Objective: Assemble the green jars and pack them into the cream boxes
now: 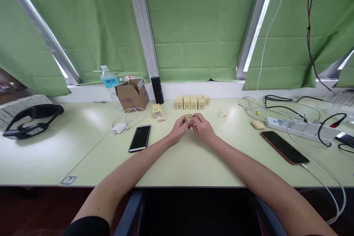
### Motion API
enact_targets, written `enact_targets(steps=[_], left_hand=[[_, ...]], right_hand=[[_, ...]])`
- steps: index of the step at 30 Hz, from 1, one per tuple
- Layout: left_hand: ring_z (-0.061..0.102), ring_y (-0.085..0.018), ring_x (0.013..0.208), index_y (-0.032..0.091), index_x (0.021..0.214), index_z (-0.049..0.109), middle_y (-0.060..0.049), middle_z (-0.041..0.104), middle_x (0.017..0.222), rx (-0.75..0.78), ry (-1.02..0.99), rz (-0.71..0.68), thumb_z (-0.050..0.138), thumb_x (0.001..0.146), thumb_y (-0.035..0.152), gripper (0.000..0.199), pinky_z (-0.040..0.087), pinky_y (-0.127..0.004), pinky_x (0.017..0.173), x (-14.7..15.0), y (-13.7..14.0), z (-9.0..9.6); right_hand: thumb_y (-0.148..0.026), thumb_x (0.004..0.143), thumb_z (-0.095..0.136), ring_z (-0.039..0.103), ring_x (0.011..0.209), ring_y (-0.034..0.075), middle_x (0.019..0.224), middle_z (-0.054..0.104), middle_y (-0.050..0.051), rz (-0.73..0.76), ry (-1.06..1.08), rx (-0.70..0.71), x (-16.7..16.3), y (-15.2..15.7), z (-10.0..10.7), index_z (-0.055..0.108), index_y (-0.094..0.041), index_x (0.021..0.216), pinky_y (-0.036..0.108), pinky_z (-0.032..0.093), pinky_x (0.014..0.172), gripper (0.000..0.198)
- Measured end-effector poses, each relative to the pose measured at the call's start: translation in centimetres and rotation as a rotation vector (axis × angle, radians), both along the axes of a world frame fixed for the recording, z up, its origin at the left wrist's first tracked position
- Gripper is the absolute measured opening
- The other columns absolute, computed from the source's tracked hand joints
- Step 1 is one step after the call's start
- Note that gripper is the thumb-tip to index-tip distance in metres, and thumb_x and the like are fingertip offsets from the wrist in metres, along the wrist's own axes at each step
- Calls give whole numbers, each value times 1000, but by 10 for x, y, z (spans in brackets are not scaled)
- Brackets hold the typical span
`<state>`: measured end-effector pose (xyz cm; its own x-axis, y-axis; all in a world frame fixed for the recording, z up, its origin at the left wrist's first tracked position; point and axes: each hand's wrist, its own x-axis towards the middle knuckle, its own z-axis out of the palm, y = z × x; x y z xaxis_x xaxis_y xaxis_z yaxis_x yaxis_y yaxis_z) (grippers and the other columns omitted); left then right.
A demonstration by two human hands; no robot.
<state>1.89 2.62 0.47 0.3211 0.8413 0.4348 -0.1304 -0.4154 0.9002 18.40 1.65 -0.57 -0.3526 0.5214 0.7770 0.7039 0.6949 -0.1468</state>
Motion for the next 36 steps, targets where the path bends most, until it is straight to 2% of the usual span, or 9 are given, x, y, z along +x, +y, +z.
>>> enact_targets(steps=[4,7,10,15,28,33,36], left_hand=[[55,-13,77,15,106,64,-5,64,90,-53,-47,-85,84,76,54,54,46,-26,69,-1,1,-1],[49,-10,68,14,93,62,0,57,78,-123,-49,-70,85,74,56,51,42,-26,64,0,3,-3],[49,-9,66,15,91,61,1,55,77,-234,-95,-121,82,74,61,54,39,-25,62,0,3,-3],[48,-8,66,15,92,61,2,52,77,-326,-144,-204,86,73,55,51,37,-24,62,-2,-2,2],[49,-9,68,14,89,63,1,54,76,-317,-170,-233,86,75,51,45,37,-24,64,-4,0,-1],[59,-16,81,12,97,70,-6,63,88,-322,-249,-340,88,76,42,40,45,-28,73,-7,3,-2],[63,-20,90,11,100,73,-11,67,97,-344,-307,-376,83,81,38,35,50,-34,82,-8,6,-2]], right_hand=[[-12,97,45,67,87,21,126,57,14,4,9,-26,1,0,-1,58,-22,126,34,60,70,34],[-10,95,47,66,108,26,129,56,15,32,16,-47,-2,-1,0,56,-22,133,38,62,82,41],[-13,95,49,60,122,29,133,56,16,67,29,-57,-5,-2,1,52,-21,138,43,61,93,45],[-15,95,49,59,123,30,129,60,17,85,33,-92,-5,0,0,54,-19,136,48,57,101,42],[-17,97,48,60,120,29,127,61,16,52,-7,-104,-4,1,1,57,-19,131,47,57,100,36],[-17,96,48,58,124,29,134,60,16,-44,-39,-147,-1,1,0,58,-19,133,44,59,94,38],[-24,98,51,57,125,29,137,59,14,-133,-63,-201,0,-1,4,59,-23,135,42,60,87,38]])
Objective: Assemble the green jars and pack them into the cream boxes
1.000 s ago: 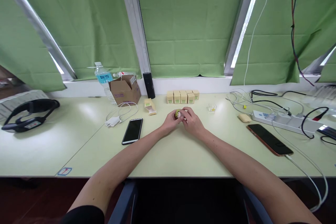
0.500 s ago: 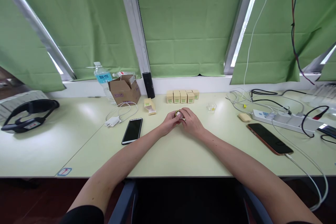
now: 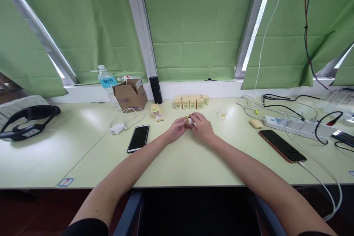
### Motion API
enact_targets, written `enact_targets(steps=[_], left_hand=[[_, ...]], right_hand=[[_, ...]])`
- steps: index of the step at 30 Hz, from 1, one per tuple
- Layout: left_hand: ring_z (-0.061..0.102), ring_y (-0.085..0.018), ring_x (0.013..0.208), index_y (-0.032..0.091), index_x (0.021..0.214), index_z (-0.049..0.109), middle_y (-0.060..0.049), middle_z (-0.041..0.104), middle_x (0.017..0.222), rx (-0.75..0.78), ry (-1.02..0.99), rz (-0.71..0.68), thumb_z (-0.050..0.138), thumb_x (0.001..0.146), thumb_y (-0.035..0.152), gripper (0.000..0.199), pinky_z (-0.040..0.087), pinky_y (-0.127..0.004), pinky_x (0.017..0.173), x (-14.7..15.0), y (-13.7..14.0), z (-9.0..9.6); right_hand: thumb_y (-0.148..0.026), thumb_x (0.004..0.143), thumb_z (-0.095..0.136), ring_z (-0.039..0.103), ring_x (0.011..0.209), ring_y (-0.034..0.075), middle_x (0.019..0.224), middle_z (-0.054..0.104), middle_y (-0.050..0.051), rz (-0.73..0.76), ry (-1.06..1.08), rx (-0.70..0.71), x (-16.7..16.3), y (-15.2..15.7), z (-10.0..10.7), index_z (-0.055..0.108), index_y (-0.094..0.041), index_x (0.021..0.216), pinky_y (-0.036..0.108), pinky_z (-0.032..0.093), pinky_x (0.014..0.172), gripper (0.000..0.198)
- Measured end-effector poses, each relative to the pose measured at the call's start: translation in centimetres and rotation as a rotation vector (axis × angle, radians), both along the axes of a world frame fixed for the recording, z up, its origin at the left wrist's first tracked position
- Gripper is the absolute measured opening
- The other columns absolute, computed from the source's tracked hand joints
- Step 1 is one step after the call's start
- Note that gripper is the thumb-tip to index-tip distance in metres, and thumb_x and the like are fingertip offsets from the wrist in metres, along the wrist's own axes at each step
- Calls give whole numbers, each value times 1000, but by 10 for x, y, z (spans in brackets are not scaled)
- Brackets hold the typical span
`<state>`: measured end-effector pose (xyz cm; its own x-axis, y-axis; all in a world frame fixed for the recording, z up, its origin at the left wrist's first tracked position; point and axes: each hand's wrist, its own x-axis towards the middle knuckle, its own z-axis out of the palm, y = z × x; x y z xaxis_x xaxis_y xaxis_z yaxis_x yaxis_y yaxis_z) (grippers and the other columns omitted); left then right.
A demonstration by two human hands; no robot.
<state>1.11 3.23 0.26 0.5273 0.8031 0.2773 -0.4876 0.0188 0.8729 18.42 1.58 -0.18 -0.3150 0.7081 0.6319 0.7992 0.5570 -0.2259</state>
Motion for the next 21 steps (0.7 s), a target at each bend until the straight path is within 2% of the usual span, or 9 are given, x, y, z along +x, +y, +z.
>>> enact_targets(steps=[3,5,7,11,14,17,19,21], left_hand=[[65,-22,95,10,104,75,-12,70,102,-6,-21,97,82,82,33,32,52,-36,87,-1,6,-3],[66,-21,92,11,107,74,-11,71,103,0,-28,187,81,82,34,35,53,-35,85,-4,12,-6],[66,-19,88,13,111,73,-11,71,103,11,-14,260,82,81,36,38,53,-33,79,-7,19,-9],[66,-18,90,15,111,70,-9,70,105,13,29,399,84,78,38,42,54,-31,76,-15,29,-14],[66,-18,93,17,112,68,-8,69,108,2,48,483,84,77,41,45,55,-31,78,-17,32,-15],[65,-18,95,18,115,67,-8,68,110,16,68,531,83,78,42,47,56,-32,80,-17,33,-17],[64,-18,95,19,117,67,-7,68,109,32,86,560,82,79,43,47,56,-33,81,-18,33,-18],[63,-18,96,19,120,67,-7,68,108,46,102,596,82,79,43,49,57,-33,82,-18,35,-19]], right_hand=[[-35,97,58,54,125,30,141,55,14,-48,-30,-35,3,1,5,54,-25,142,42,58,87,46],[-42,94,63,50,126,32,144,51,16,-121,-29,-38,8,7,8,50,-23,146,45,55,94,57],[-43,91,66,45,129,36,144,48,19,-265,-7,-36,19,16,10,52,-20,145,50,47,103,60],[-39,90,65,37,136,42,144,43,21,-562,32,-95,58,35,10,61,-21,136,58,36,109,49],[-42,93,60,34,140,45,147,40,23,-708,44,-225,85,43,6,60,-23,139,59,32,109,50],[-47,98,51,48,129,43,139,47,25,-733,34,-388,97,46,1,54,-25,147,57,35,104,54],[-45,100,48,52,123,41,132,53,25,-686,-7,-399,96,48,0,55,-23,147,56,36,103,52],[-38,101,48,52,123,40,128,55,25,-600,-50,-345,89,48,2,57,-21,144,54,37,102,47]])
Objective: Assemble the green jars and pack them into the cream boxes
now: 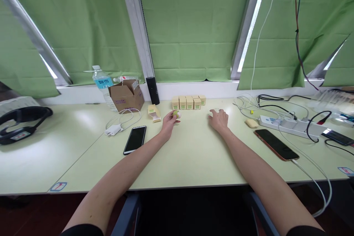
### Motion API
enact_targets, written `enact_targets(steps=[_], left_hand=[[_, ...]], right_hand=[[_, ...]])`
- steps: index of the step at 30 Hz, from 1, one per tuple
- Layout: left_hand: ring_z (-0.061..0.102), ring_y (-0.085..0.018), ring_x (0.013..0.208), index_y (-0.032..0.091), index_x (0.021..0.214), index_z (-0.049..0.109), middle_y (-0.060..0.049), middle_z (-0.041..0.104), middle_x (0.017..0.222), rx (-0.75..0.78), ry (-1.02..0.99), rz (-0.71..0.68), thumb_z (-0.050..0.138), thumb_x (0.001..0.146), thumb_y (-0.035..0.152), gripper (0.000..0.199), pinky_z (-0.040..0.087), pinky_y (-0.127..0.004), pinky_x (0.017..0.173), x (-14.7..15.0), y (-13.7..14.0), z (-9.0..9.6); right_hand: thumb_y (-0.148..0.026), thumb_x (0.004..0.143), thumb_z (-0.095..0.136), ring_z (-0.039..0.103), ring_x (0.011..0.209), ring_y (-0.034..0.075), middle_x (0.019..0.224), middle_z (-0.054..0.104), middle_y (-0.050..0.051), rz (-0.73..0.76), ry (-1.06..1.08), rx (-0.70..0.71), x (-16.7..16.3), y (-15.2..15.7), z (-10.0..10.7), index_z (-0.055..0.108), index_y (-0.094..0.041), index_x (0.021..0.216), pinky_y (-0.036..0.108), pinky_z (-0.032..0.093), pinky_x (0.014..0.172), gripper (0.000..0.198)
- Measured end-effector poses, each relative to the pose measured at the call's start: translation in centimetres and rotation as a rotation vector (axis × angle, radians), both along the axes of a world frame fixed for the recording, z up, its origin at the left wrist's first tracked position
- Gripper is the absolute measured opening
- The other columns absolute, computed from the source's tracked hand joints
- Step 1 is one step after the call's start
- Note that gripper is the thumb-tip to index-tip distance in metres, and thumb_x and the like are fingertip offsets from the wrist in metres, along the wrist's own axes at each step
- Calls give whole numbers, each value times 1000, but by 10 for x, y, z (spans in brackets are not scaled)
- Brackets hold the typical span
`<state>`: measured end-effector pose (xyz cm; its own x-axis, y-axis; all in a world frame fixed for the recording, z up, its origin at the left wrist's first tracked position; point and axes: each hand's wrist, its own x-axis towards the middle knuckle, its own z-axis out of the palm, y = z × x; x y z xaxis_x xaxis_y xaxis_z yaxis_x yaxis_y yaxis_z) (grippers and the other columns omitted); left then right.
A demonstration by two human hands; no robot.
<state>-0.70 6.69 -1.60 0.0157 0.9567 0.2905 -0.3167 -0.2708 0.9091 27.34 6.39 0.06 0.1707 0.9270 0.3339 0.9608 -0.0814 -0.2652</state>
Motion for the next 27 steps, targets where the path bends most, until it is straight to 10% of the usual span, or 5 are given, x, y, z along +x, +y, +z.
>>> enact_targets(steps=[11,19,27], left_hand=[[62,-19,106,21,123,64,-8,66,117,198,126,53,82,77,34,51,49,-34,97,1,-5,14],[60,-23,113,23,126,59,-11,66,123,214,219,-181,79,81,30,49,45,-39,99,3,-23,21],[59,-24,114,22,126,59,-12,66,124,219,270,-215,77,81,27,49,46,-37,96,4,-30,23]], right_hand=[[-15,92,56,64,102,27,113,67,11,681,178,-39,-94,-51,5,30,-24,149,41,47,91,63],[-22,85,67,66,93,21,114,70,6,625,526,-92,-92,-45,-7,28,-25,141,37,52,85,69],[-55,85,72,50,130,35,138,60,14,520,40,-108,-79,-38,-3,61,-23,129,50,40,106,56]])
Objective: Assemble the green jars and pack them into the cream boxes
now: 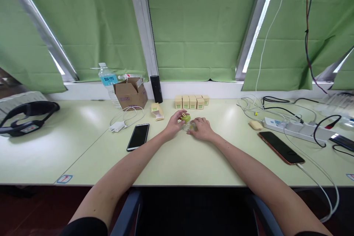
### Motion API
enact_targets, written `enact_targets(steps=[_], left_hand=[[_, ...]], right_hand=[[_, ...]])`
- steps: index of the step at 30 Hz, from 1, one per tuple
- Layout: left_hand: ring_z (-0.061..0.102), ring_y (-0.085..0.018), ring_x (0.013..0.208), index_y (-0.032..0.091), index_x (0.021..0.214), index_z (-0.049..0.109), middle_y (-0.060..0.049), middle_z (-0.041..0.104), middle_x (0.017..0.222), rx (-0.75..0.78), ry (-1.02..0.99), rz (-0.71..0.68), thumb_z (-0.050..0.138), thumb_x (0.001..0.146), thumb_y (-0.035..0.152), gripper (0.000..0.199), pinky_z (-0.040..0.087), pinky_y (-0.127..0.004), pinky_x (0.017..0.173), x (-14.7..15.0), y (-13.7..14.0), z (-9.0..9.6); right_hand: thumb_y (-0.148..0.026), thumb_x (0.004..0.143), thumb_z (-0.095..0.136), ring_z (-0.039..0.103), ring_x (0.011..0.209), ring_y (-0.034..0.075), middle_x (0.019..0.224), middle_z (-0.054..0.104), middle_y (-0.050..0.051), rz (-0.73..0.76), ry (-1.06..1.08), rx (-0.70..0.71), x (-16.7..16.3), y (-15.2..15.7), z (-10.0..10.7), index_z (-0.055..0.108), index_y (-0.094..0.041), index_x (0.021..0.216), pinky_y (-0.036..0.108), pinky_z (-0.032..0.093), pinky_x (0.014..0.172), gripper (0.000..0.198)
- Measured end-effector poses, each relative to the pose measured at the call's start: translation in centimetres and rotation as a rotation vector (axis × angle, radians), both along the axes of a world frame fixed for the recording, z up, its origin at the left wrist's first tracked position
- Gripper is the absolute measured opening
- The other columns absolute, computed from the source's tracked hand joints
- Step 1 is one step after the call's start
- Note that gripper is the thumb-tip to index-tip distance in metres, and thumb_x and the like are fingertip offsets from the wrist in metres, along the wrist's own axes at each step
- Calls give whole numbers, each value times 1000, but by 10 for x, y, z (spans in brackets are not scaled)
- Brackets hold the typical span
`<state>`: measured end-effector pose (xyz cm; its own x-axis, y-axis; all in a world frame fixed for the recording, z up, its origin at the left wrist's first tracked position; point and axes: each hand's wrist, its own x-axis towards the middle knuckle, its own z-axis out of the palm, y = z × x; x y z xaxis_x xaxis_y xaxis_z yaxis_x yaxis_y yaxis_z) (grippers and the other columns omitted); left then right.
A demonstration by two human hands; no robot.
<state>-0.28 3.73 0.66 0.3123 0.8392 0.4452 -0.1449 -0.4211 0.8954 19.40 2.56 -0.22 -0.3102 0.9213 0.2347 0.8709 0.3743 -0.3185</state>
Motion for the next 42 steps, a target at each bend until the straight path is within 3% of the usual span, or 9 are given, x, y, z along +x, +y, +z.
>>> enact_targets(steps=[6,12,27,31,37,39,42], left_hand=[[59,-23,113,21,128,60,-13,67,124,35,54,30,73,82,22,48,45,-38,99,-1,1,-2],[59,-24,114,21,129,63,-12,69,125,58,120,29,70,80,18,50,44,-40,102,-1,1,-4],[58,-27,123,23,114,73,-7,72,124,96,259,6,64,75,14,41,40,-43,109,-5,3,-3],[57,-29,127,22,124,67,-10,68,130,129,326,24,66,78,17,47,39,-45,110,-6,3,-2],[58,-30,112,23,133,53,-11,60,124,178,622,243,84,68,37,73,48,-47,98,-4,-2,-3],[59,-29,108,22,133,49,-10,58,121,150,652,227,82,70,38,73,51,-46,95,-3,-1,-5],[60,-27,116,23,135,43,-10,59,122,118,557,119,74,78,29,65,49,-46,103,-3,3,-10]], right_hand=[[-63,101,41,38,147,33,157,45,16,107,-160,-19,7,-1,-2,51,-22,147,49,31,117,62],[-66,103,29,24,157,32,169,29,16,142,-202,-71,7,0,-5,42,-22,156,50,20,124,70],[-65,104,28,25,157,32,168,31,17,143,-206,-57,7,-2,-4,48,-20,151,52,20,124,68],[-65,104,29,26,157,33,168,31,17,138,-207,-57,7,-2,-4,50,-19,150,52,21,124,67],[-62,105,29,25,157,33,168,30,16,140,-195,-70,7,-2,-3,47,-18,153,50,20,125,68],[-62,103,34,27,156,34,166,34,17,144,-160,-61,7,-2,-1,47,-17,151,49,22,124,68],[-60,96,55,41,147,35,157,48,17,132,-29,-35,8,0,1,46,-18,150,49,35,117,68]])
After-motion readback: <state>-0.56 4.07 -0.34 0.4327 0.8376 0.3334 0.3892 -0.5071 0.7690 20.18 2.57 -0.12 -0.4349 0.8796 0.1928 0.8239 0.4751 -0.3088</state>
